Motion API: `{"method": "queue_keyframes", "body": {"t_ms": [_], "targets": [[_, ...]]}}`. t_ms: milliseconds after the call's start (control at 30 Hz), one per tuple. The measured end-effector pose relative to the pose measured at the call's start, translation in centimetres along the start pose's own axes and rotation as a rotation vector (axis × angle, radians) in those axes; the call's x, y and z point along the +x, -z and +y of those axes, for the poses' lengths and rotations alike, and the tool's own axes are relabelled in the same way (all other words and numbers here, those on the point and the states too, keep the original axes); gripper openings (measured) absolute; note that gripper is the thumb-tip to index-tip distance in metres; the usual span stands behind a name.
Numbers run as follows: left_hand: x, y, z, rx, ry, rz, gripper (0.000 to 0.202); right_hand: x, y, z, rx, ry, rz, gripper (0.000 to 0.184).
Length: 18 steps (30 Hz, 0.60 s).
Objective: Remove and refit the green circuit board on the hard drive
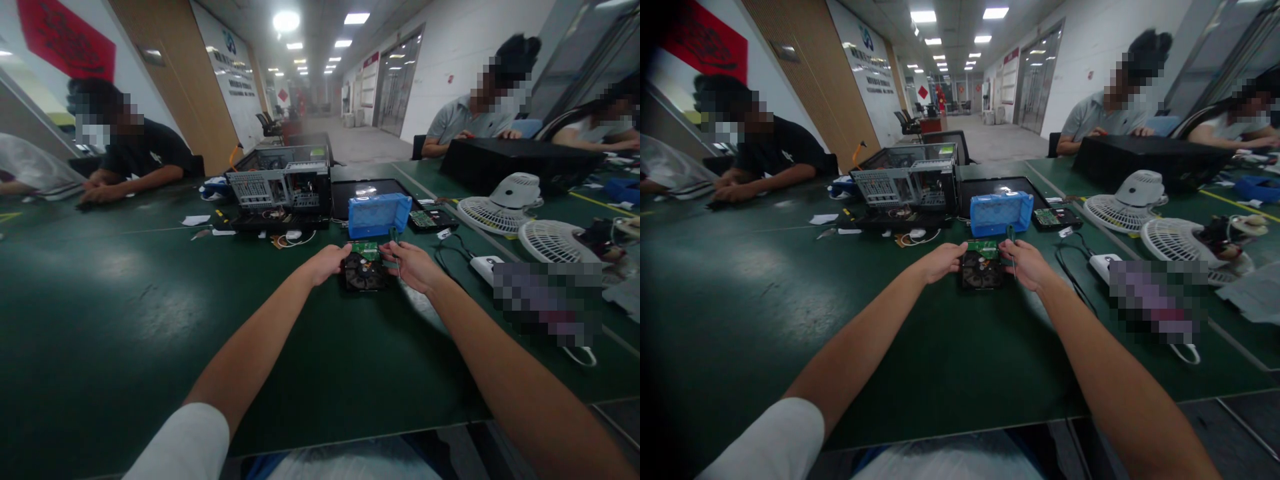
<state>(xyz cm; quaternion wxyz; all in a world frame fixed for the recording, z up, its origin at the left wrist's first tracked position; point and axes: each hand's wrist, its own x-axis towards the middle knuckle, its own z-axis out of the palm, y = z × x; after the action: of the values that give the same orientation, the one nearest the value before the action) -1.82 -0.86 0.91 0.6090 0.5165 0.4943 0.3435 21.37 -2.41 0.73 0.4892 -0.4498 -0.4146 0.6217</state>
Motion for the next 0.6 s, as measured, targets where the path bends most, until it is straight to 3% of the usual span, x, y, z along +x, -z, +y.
{"method": "queue_keyframes", "body": {"t_ms": [100, 300, 400, 600], "targets": [[0.2, -0.3, -0.2, -0.224, -0.009, -0.040, 0.024, 0.3, 0.3, 0.0, 0.040, 0.002, 0.000, 0.014], [1.0, -0.3, -1.2, -0.379, -0.033, 0.114, 0.009, -0.1, 0.1, -0.7, 0.099, -0.011, 0.005, 0.009], [1.4, -0.4, -1.6, -0.485, -0.033, 0.174, 0.012, -0.4, -0.2, -1.1, 0.158, -0.025, 0.002, 0.010], [1.8, -0.6, -2.0, -0.749, -0.022, 0.103, 0.026, -0.6, -1.0, -1.1, 0.238, 0.006, 0.017, 0.010]]}}
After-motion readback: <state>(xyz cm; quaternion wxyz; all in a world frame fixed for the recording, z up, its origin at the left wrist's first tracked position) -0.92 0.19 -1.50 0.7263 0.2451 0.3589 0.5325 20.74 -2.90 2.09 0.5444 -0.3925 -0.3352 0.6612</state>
